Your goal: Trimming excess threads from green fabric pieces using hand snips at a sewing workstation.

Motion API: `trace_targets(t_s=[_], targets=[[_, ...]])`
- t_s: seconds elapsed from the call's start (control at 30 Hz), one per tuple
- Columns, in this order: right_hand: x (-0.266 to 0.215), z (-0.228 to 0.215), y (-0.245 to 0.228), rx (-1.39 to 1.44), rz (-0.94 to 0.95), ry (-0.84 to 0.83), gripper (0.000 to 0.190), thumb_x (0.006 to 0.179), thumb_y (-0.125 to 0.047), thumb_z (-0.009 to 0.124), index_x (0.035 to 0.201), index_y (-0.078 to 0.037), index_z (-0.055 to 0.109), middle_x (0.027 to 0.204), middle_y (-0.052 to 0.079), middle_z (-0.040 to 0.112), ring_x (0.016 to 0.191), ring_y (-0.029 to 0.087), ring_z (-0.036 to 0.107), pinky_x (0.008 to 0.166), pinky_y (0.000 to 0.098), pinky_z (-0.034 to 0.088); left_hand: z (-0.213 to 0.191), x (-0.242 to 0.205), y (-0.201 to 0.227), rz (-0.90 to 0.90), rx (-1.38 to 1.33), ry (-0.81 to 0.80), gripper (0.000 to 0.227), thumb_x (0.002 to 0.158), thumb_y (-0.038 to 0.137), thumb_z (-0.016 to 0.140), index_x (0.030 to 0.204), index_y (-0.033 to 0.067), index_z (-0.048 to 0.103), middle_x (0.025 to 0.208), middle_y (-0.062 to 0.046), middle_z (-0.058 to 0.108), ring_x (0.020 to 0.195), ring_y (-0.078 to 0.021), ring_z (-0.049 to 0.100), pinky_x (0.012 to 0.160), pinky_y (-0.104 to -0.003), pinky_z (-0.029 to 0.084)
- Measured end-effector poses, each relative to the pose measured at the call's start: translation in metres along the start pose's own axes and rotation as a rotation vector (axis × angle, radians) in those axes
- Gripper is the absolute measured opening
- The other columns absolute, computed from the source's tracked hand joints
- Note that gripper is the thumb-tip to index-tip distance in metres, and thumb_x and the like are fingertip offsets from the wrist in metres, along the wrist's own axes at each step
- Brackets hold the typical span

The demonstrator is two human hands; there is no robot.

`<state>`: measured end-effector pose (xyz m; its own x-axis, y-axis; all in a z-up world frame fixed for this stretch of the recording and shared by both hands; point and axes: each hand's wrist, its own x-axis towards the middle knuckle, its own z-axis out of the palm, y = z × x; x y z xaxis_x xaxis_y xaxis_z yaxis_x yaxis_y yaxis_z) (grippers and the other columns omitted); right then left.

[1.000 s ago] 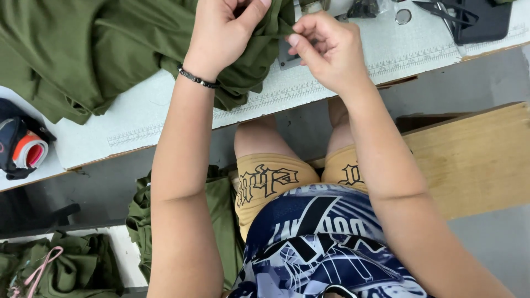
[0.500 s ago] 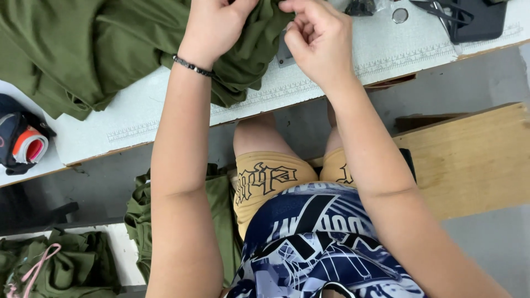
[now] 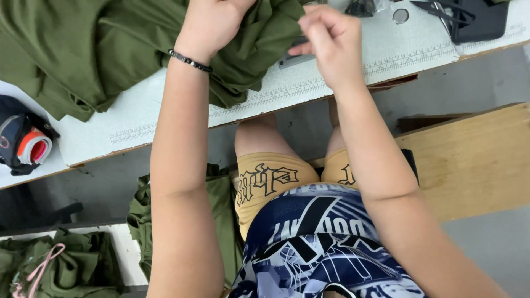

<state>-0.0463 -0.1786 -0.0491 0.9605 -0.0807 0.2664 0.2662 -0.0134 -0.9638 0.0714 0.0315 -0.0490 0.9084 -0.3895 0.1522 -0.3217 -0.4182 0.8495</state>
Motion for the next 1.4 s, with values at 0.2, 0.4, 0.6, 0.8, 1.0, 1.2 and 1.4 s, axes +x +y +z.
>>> trace_targets(t_s=[0.2,0.4,0.6,0.8,1.0,1.2,1.4], targets=[[0.009,0.003,-0.002,-0.014,0.112,0.157,0.030,0.096,-0.008,0.078,0.089,-0.011,0.049,0.086,0.008,0.076,0.078,0.015,0.079,0.059,0.0294,0.073,0.002,-0.005,0.000,0.027,-0.080,-0.049,0.052,0.111,0.009,0.072,0.078,0.0188,0.034,0.074,0.009,0.031,0.070,-0.0063,0.030,0.062,-0.029,0.026],[-0.025,0.011,0.015,0.059,0.100,0.116,0.023,0.098,0.002,0.075,0.101,-0.008,0.053,0.095,0.008,0.066,0.082,0.012,0.068,0.068,0.0271,0.068,-0.005,-0.023,0.031,0.206,-0.029,-0.135,0.041,0.116,0.010,0.067,0.081,0.0115,0.046,0.075,0.006,0.038,0.071,-0.0085,0.034,0.066,-0.029,0.030],[-0.024,0.012,0.023,0.120,0.150,0.068,0.023,0.102,-0.001,0.068,0.125,-0.005,0.067,0.092,0.007,0.067,0.079,0.011,0.068,0.072,0.0310,0.075,0.004,-0.043,0.064,0.522,0.332,-0.097,0.007,0.103,0.008,0.074,0.097,0.0053,0.074,0.093,-0.007,0.063,0.085,-0.0268,0.056,0.075,-0.041,0.045],[-0.013,0.015,0.019,0.197,0.264,0.192,0.024,0.096,-0.019,0.065,0.108,-0.002,0.077,0.102,0.010,0.074,0.085,0.018,0.071,0.063,0.0306,0.074,0.007,-0.051,0.074,0.460,0.508,-0.085,0.013,0.105,0.017,0.070,0.093,0.0113,0.068,0.078,-0.002,0.062,0.072,-0.0283,0.055,0.068,-0.041,0.044],[-0.008,0.017,0.003,0.176,0.305,0.185,0.029,0.094,-0.035,0.073,0.092,-0.007,0.078,0.073,-0.001,0.065,0.069,0.008,0.065,0.060,0.0255,0.071,0.004,-0.054,0.092,0.247,0.276,-0.274,0.012,0.100,0.011,0.072,0.088,0.0111,0.069,0.069,0.002,0.066,0.058,-0.0161,0.055,0.060,-0.032,0.043],[-0.006,0.022,0.021,0.179,0.237,0.180,0.014,0.096,-0.012,0.079,0.084,-0.008,0.074,0.075,-0.004,0.068,0.070,0.003,0.055,0.062,0.0200,0.046,0.011,-0.057,0.084,0.048,-0.066,-0.408,0.015,0.099,0.000,0.071,0.100,0.0102,0.060,0.079,0.002,0.066,0.071,-0.0063,0.060,0.068,-0.022,0.050],[-0.009,0.021,0.025,0.084,0.212,0.174,0.022,0.098,-0.024,0.078,0.083,-0.008,0.075,0.067,-0.003,0.062,0.061,0.005,0.051,0.053,0.0209,0.045,0.016,-0.048,0.081,0.360,0.319,-0.041,0.008,0.093,0.002,0.068,0.097,0.0063,0.062,0.088,-0.008,0.070,0.073,-0.0255,0.066,0.065,-0.038,0.050]])
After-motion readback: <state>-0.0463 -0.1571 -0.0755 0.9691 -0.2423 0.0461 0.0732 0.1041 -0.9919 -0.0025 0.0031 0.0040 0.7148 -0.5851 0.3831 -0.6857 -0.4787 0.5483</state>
